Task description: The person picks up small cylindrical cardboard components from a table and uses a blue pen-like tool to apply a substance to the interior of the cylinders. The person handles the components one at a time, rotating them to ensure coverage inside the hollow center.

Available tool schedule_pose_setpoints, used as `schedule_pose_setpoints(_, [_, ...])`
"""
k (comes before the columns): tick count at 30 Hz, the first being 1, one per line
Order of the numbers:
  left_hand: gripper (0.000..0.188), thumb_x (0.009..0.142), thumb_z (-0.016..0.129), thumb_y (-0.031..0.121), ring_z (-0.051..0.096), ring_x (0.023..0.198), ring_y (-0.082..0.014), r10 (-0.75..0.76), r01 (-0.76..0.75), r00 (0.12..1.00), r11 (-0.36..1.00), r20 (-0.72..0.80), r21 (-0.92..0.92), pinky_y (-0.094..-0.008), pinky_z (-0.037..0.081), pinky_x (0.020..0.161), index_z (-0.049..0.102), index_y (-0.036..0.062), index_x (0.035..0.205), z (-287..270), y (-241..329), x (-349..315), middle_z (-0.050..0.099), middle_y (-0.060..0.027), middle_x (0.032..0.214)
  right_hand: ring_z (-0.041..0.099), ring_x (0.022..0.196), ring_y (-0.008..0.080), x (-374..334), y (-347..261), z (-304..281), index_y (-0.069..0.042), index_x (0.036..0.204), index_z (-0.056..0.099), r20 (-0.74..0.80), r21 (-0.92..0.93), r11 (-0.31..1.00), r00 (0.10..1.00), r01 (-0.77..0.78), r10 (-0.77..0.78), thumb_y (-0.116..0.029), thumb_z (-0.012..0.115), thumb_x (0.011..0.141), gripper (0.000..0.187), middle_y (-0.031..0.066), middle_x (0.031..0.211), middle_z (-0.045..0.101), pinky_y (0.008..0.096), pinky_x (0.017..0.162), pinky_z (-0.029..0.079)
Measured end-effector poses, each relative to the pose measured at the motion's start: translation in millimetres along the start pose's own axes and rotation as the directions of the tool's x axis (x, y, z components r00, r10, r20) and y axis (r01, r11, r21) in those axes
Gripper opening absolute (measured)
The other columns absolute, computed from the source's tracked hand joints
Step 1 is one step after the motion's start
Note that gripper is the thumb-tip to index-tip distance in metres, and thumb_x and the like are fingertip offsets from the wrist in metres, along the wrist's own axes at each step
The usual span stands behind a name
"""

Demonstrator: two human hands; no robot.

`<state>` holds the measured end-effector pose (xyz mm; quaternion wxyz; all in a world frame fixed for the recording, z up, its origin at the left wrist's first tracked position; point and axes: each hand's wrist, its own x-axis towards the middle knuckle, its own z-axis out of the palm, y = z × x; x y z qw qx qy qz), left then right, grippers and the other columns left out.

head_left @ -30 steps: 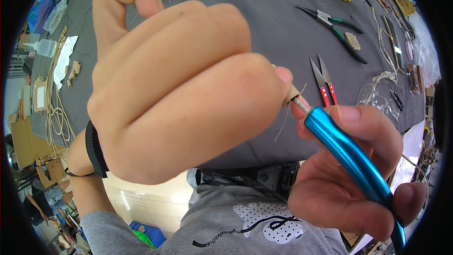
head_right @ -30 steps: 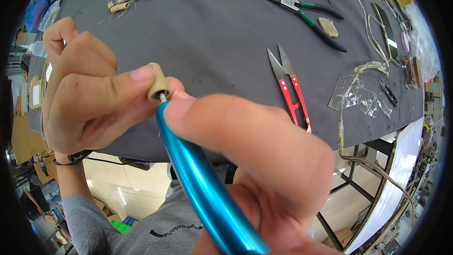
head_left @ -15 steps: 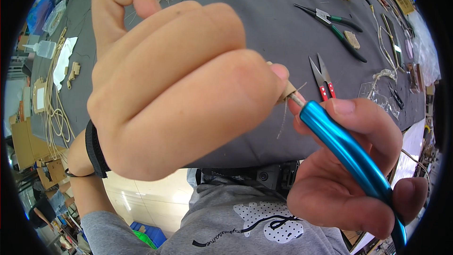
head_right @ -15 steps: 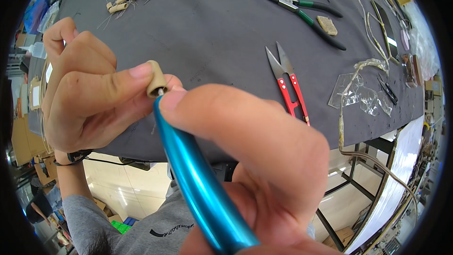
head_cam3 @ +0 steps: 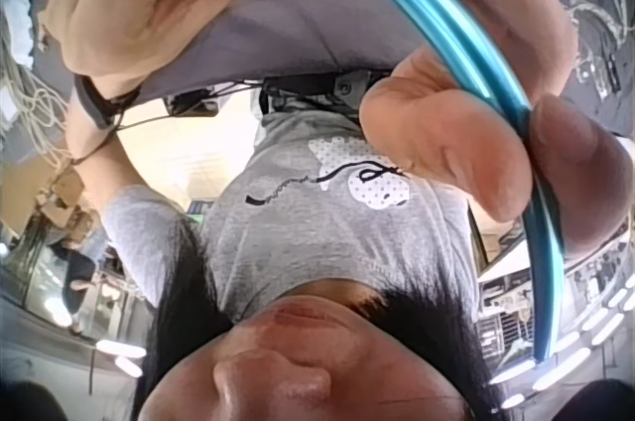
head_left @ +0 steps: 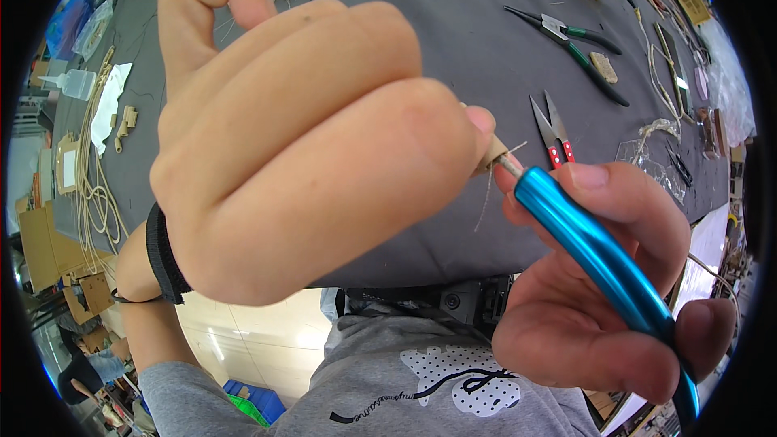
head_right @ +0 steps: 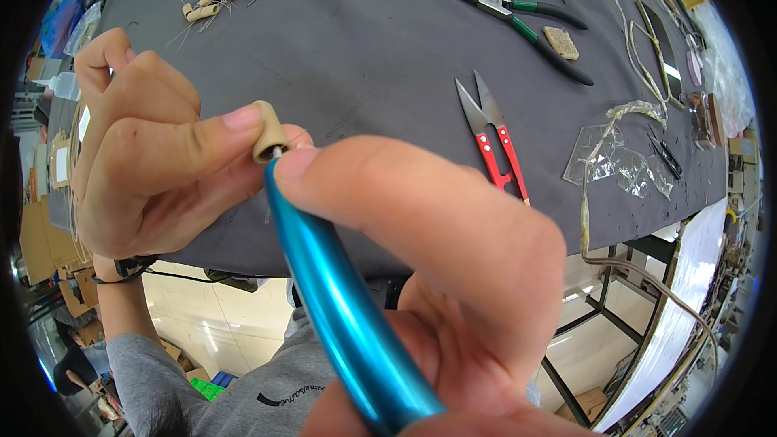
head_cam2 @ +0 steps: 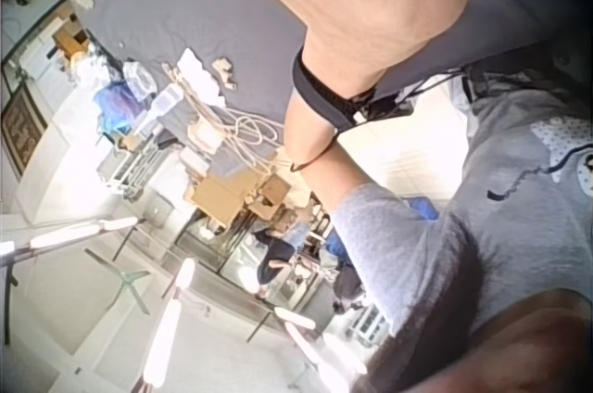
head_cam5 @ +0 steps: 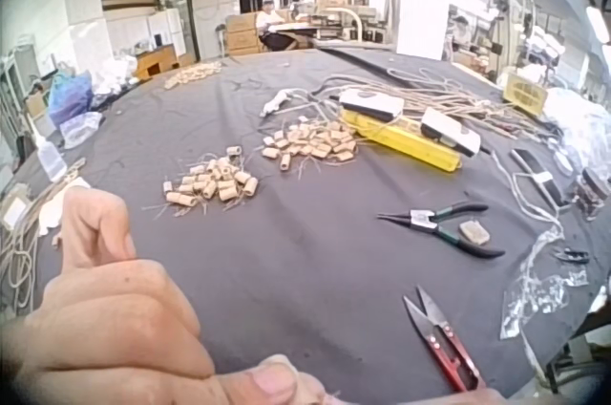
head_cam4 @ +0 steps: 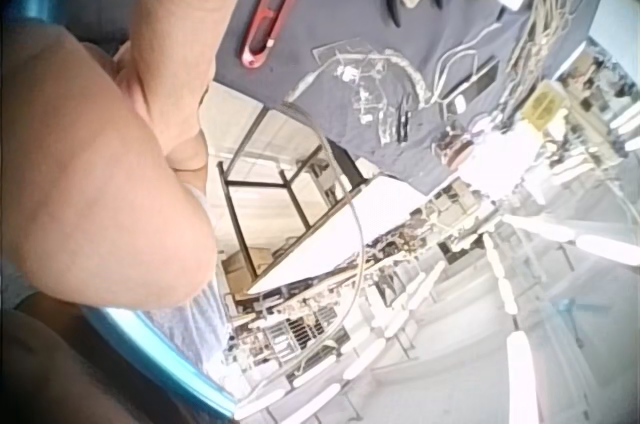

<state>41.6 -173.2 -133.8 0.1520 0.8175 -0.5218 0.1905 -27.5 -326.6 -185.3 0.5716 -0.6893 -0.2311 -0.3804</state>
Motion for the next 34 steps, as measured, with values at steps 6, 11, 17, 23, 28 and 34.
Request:
schedule_pose_setpoints(6, [0.041, 0.050, 0.077, 0.012, 0.040, 0.051, -0.0060, 0.010, -0.010, 1.000, 1.000, 0.007, -0.006, -0.0284, 0.023, 0.061, 0.057, 0.0131, 0.085, -1, -1, 0, 0.053, 0.0094, 0.062, 0.060, 0.066, 0.0265, 1, -2, -2, -0.023, 0.130, 0.016, 0.025, -0.017, 1.000, 1.000, -0.007, 0.007, -0.032, 0.022, 0.090, 0.041, 0.0304, 0.094, 0.047, 0.0326, 0.058, 0.054])
schedule_pose_setpoints(11, [0.037, 0.050, 0.077, 0.010, 0.038, 0.050, -0.0066, 0.030, -0.029, 0.994, 0.999, -0.105, 0.018, -0.0285, 0.023, 0.060, 0.057, 0.0116, 0.082, 7, -10, -10, 0.050, 0.0082, 0.059, 0.059, 0.067, 0.0266, -4, -15, -3, -0.019, 0.114, 0.030, -0.129, 0.079, 0.985, 0.978, -0.155, 0.164, -0.037, 0.022, 0.090, 0.031, 0.0243, 0.095, 0.050, 0.0376, 0.057, 0.054])
schedule_pose_setpoints(17, [0.029, 0.051, 0.075, 0.006, 0.033, 0.049, -0.0071, -0.113, 0.103, 0.983, 0.992, -0.144, -0.079, -0.0260, 0.024, 0.061, 0.060, 0.0090, 0.075, 13, -17, -6, 0.046, 0.0067, 0.056, 0.057, 0.063, 0.0209, -2, -9, -11, -0.023, 0.106, 0.034, -0.299, 0.346, 0.932, 0.929, -0.107, 0.218, -0.040, 0.027, 0.089, 0.026, 0.0170, 0.087, 0.051, 0.0366, 0.052, 0.052])
schedule_pose_setpoints(23, [0.023, 0.057, 0.070, 0.007, 0.031, 0.050, -0.0074, -0.405, 0.404, 0.913, 0.871, 0.059, -0.279, -0.0235, 0.025, 0.062, 0.063, 0.0106, 0.078, 2, -14, -1, 0.041, 0.0062, 0.053, 0.052, 0.045, 0.0228, 6, 3, -22, -0.016, 0.100, 0.024, -0.393, 0.517, 0.792, 0.733, -0.323, 0.555, -0.040, 0.022, 0.089, 0.027, 0.0187, 0.077, 0.052, 0.0395, 0.045, 0.052])
schedule_pose_setpoints(28, [0.017, 0.063, 0.064, 0.008, 0.034, 0.051, -0.0095, -0.515, 0.524, 0.849, 0.850, 0.117, -0.057, -0.0232, 0.027, 0.060, 0.061, 0.0103, 0.079, -17, -25, -20, 0.038, 0.0031, 0.053, 0.050, 0.043, 0.0211, 4, 7, -18, -0.013, 0.096, 0.027, -0.319, 0.473, 0.673, 0.602, -0.569, 0.732, -0.040, 0.030, 0.088, 0.028, 0.0137, 0.066, 0.051, 0.0383, 0.042, 0.051])
schedule_pose_setpoints(34, [0.016, 0.070, 0.059, 0.010, 0.041, 0.058, -0.0118, -0.798, 0.765, 0.600, 0.593, 0.057, 0.251, -0.0262, 0.035, 0.061, 0.058, 0.0069, 0.085, -80, -82, -103, 0.052, -0.0040, 0.067, 0.048, 0.040, 0.0158, 1, 4, -12, -0.012, 0.095, 0.029, -0.340, 0.451, 0.656, 0.563, -0.605, 0.753, -0.044, 0.029, 0.087, 0.033, 0.0091, 0.066, 0.051, 0.0292, 0.035, 0.049])
